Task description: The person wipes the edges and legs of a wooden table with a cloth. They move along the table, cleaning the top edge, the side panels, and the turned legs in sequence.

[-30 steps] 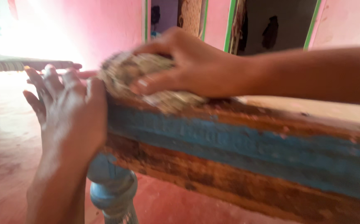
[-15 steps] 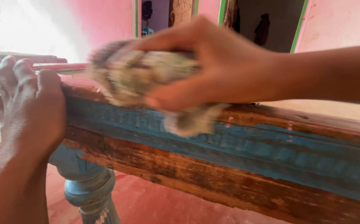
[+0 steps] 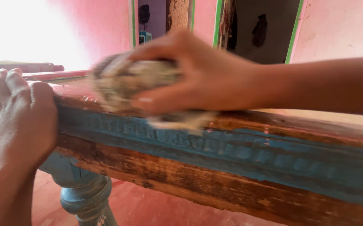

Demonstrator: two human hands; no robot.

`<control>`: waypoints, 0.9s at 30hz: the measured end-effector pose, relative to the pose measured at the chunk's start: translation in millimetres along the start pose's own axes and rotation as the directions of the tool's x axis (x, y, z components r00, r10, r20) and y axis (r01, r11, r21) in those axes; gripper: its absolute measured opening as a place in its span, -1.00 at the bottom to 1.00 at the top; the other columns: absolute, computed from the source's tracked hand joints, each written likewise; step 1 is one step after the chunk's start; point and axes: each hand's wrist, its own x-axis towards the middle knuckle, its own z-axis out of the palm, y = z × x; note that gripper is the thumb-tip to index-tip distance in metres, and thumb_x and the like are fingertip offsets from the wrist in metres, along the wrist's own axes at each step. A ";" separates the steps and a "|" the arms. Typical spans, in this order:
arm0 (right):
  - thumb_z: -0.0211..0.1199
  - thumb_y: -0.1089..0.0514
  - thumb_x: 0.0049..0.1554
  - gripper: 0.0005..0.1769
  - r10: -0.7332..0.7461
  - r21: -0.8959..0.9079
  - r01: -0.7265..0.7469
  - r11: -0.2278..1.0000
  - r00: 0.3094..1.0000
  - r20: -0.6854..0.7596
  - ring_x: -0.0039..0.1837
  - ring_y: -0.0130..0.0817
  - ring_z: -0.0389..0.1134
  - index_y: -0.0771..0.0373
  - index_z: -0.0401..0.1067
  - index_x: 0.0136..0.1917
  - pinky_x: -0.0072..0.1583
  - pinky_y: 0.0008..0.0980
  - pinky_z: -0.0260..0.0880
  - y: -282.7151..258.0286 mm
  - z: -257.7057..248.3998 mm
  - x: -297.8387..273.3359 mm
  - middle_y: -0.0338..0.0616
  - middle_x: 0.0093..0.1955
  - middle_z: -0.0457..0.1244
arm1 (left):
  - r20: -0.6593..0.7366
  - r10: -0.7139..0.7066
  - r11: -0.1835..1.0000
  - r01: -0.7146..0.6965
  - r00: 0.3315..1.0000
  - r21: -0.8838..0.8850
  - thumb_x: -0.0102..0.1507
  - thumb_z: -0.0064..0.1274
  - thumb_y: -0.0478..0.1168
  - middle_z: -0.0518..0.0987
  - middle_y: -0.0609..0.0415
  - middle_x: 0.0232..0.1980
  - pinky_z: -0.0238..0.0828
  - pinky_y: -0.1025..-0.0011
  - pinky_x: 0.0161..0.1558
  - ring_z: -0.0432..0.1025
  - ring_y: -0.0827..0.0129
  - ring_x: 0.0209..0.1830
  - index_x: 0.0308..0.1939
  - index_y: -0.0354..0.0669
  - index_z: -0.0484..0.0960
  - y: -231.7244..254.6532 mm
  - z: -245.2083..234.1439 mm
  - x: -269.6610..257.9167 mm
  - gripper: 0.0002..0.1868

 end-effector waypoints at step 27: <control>0.49 -0.03 -0.01 -0.28 0.370 -0.121 -0.364 0.924 0.929 0.027 -0.24 -0.44 0.50 0.07 0.52 0.42 -0.20 -0.40 0.58 -55.4 -80.4 -162.4 -0.15 -0.04 0.49 | -0.070 -0.110 0.952 0.085 0.991 -0.293 0.45 -0.35 -0.16 0.59 -0.15 0.18 -0.04 0.03 0.51 0.40 -0.10 0.27 -0.12 -0.31 0.69 124.9 -77.2 27.5 -0.55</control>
